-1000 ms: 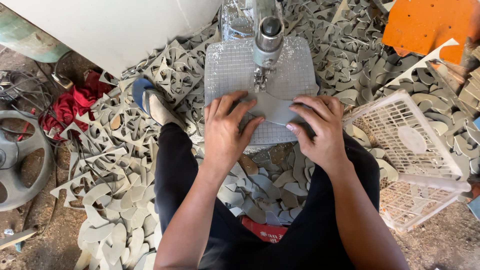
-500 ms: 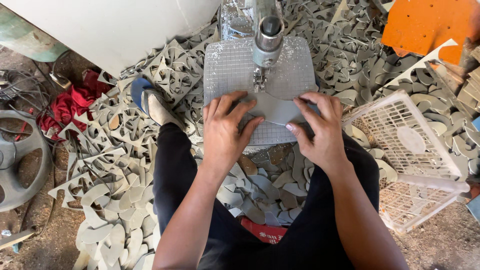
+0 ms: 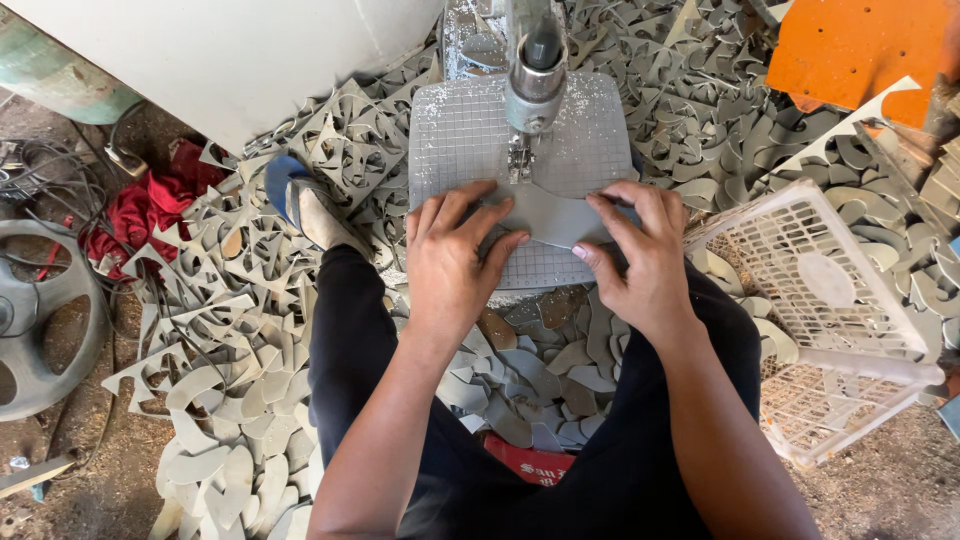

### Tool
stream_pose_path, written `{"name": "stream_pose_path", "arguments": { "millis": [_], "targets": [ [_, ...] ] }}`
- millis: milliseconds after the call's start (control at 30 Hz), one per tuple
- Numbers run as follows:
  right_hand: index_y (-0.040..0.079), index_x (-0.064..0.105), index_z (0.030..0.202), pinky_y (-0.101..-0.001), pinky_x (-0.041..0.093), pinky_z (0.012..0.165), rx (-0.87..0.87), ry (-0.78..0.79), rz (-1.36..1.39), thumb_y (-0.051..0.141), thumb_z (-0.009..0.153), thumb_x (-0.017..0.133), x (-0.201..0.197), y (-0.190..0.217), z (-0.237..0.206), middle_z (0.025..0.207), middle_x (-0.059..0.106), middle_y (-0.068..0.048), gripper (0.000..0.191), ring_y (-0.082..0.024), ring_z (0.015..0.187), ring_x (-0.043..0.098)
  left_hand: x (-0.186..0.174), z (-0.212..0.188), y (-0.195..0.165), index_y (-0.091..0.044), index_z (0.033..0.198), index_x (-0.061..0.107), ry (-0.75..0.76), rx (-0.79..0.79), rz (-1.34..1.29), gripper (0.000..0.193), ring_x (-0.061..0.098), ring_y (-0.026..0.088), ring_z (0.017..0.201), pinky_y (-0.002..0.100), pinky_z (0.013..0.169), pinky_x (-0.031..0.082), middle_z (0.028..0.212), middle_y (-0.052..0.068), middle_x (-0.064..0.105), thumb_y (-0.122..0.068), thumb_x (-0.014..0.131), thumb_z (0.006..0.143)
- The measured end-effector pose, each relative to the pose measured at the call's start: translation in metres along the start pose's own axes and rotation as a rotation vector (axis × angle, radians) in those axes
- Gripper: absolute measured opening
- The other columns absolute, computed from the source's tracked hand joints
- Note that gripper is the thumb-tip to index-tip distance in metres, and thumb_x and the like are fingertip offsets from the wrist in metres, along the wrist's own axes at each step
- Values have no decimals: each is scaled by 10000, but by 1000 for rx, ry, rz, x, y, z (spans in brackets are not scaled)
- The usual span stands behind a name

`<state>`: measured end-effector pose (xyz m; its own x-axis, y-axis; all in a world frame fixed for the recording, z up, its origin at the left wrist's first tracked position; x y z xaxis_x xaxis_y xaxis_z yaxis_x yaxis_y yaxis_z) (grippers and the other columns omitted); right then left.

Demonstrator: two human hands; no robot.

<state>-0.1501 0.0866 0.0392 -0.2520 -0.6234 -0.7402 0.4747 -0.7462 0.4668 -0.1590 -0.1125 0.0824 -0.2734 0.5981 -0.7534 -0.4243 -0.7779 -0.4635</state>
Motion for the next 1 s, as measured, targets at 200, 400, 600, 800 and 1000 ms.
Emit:
{"name": "stream_pose_path", "arguments": {
  "millis": [200,400,600,800,1000],
  "targets": [
    [-14,702,1286,-479,388,1098,14,-4,10,221,892,807,-2,2,1,1342,553,-108,471,-325,1228,465,0,0,0,-113,1126,783,-3,-4,-2,360,630,268,1150,426,1018,439,1274,51,694,-313,840,831],
    [-10,702,1270,-474,385,1086,30,-15,6,196,874,817,-4,4,1,1337,558,-105,461,-331,1209,464,0,0,-1,-114,1122,784,-10,-7,3,360,633,262,1154,425,1020,438,1277,45,699,-311,840,826],
    [16,697,1266,-482,377,1083,35,-27,-1,191,850,828,-4,5,2,1324,565,-101,470,-331,1207,479,0,0,-1,-115,1131,785,-13,-13,4,365,634,256,1148,424,1018,438,1283,30,704,-313,834,829],
    [23,689,1252,-489,370,1084,43,-32,-14,195,840,838,-2,4,1,1314,564,-101,470,-331,1215,480,2,-1,0,-112,1129,789,-15,-17,9,366,634,246,1129,415,1010,432,1295,21,708,-314,835,828],
    [30,682,1250,-495,364,1080,68,-25,-18,195,838,843,1,4,0,1314,558,-99,472,-328,1221,471,3,-1,2,-117,1140,793,-15,-31,10,373,636,229,1127,399,996,431,1304,11,711,-317,832,828]
  ]
}}
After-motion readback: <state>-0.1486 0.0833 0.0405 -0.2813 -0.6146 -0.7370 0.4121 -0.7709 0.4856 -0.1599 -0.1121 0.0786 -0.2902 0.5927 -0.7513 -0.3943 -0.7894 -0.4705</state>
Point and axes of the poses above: each hand's wrist, its own z-axis towards the middle knuckle, its own x-axis out of the palm, y = z × x, the point moved 8 cm from there along z, towards the middle knuckle
